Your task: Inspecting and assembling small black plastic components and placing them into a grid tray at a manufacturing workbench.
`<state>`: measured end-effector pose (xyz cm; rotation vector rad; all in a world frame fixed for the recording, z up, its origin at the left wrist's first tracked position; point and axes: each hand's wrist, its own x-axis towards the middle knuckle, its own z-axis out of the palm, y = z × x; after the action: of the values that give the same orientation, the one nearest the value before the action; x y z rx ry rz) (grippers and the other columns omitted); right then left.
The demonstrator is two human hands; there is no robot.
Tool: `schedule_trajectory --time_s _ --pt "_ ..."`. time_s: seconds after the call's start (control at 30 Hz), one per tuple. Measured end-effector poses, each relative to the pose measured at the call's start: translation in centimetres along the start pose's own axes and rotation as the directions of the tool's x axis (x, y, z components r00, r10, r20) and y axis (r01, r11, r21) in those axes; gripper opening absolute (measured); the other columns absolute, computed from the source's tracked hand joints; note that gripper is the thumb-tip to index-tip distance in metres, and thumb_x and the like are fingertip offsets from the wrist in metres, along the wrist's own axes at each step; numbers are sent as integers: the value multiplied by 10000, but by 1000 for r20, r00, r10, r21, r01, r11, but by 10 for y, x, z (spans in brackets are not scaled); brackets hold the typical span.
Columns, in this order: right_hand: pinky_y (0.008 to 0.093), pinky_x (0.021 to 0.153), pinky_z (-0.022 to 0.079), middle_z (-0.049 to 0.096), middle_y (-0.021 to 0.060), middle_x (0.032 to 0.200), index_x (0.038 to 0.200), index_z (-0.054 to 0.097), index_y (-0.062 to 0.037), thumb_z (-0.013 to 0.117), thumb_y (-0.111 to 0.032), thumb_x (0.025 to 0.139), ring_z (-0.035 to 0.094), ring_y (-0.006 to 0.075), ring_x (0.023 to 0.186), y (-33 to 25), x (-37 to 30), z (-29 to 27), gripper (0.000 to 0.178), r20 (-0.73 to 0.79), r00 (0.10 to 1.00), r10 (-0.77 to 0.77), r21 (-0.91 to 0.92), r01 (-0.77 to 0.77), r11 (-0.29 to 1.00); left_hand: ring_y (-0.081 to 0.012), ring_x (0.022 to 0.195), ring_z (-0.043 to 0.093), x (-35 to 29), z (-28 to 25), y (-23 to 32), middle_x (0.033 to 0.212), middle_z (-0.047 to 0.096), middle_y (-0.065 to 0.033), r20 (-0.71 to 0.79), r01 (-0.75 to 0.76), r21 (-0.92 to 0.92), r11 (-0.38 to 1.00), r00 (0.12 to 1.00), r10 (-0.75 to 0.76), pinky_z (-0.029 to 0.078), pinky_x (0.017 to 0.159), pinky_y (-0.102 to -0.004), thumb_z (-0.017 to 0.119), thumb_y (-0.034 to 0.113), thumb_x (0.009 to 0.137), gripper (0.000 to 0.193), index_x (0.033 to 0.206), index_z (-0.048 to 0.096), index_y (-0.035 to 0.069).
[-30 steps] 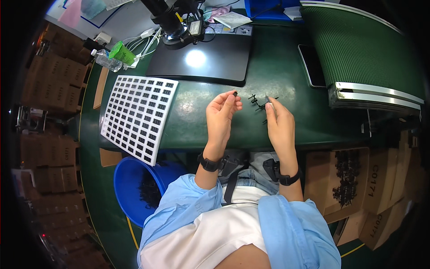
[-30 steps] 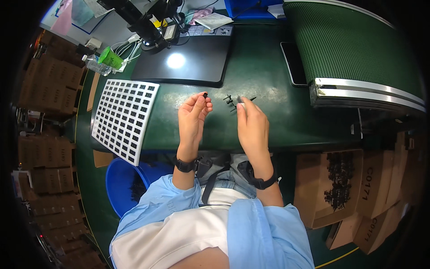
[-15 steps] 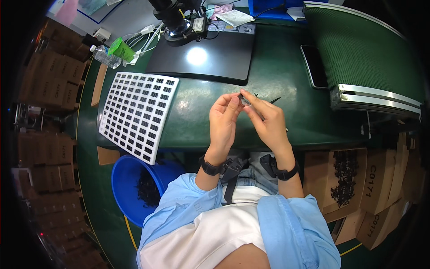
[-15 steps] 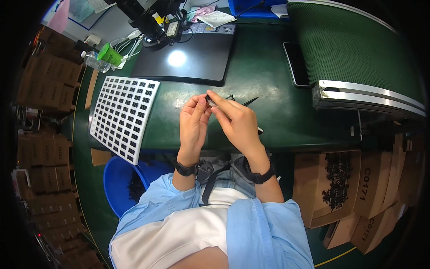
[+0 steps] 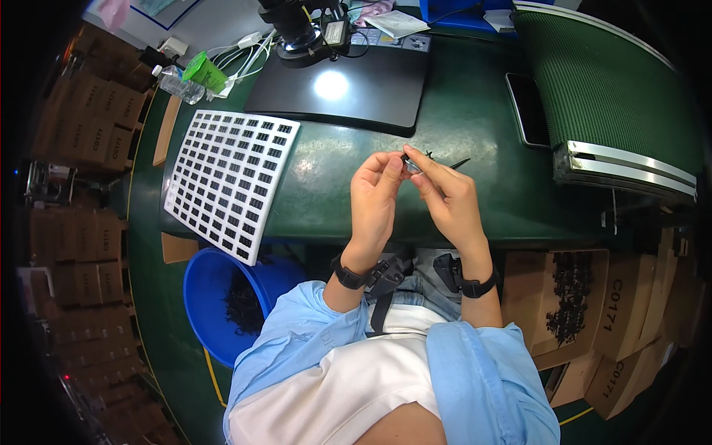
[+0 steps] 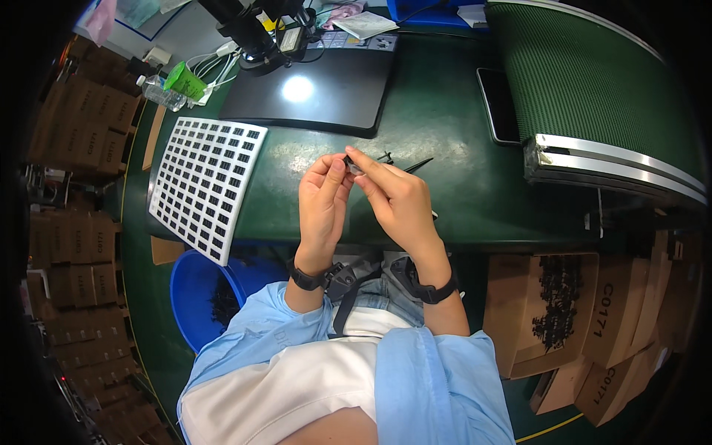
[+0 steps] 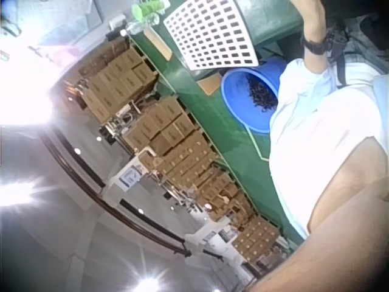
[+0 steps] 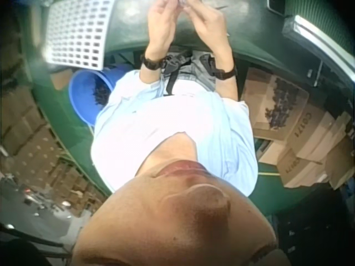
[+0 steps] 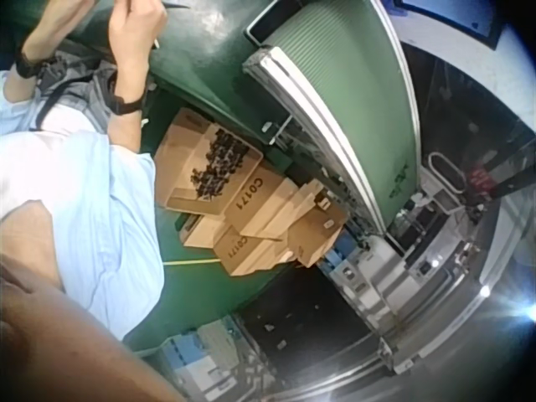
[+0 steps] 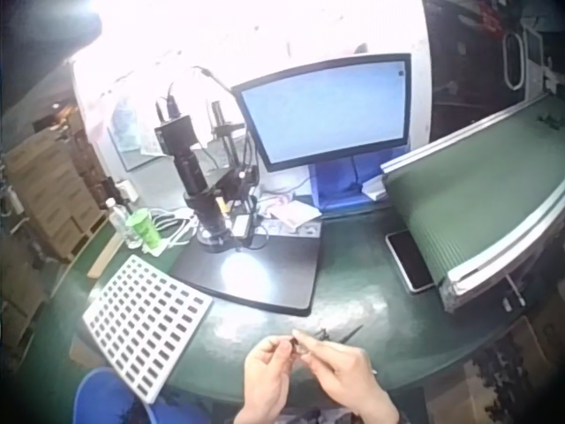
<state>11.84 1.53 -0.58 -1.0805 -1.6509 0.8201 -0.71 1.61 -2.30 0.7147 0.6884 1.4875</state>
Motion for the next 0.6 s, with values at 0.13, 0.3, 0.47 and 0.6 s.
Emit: schedule_trajectory --time_s 0.13,0.3,0.47,0.6 --pt "275 545 449 629 127 766 1168 585 -139 580 -61 815 595 194 610 -2 0 -3 362 13 999 32 21 -32 999 -104 785 551 0 1 -1 876 598 -59 -5 15 20 1000 1000 -15 443 744 -235 561 146 888 174 955 559 -15" --pt "271 547 445 620 124 751 1157 592 -128 566 -51 820 586 192 599 4 0 -3 347 14 1000 22 27 -22 999 -99 783 547 1 3 -4 864 598 -53 2 11 49 999 1000 -11 440 742 -231 570 155 883 181 951 565 -13" --pt "258 524 415 595 107 708 1151 595 -117 556 -57 836 516 157 537 10 1 -8 323 -41 999 -15 54 18 998 -102 769 558 8 1 2 852 599 -47 12 45 107 993 999 -46 456 729 -246 571 139 879 149 939 570 3" --pt "233 505 380 538 47 653 1173 579 -108 545 -79 861 439 91 517 22 -8 -28 315 -93 986 136 131 -124 984 -105 717 580 66 -18 26 774 621 -58 94 -207 701 683 975 200 462 686 -219 610 84 831 147 910 590 -39"
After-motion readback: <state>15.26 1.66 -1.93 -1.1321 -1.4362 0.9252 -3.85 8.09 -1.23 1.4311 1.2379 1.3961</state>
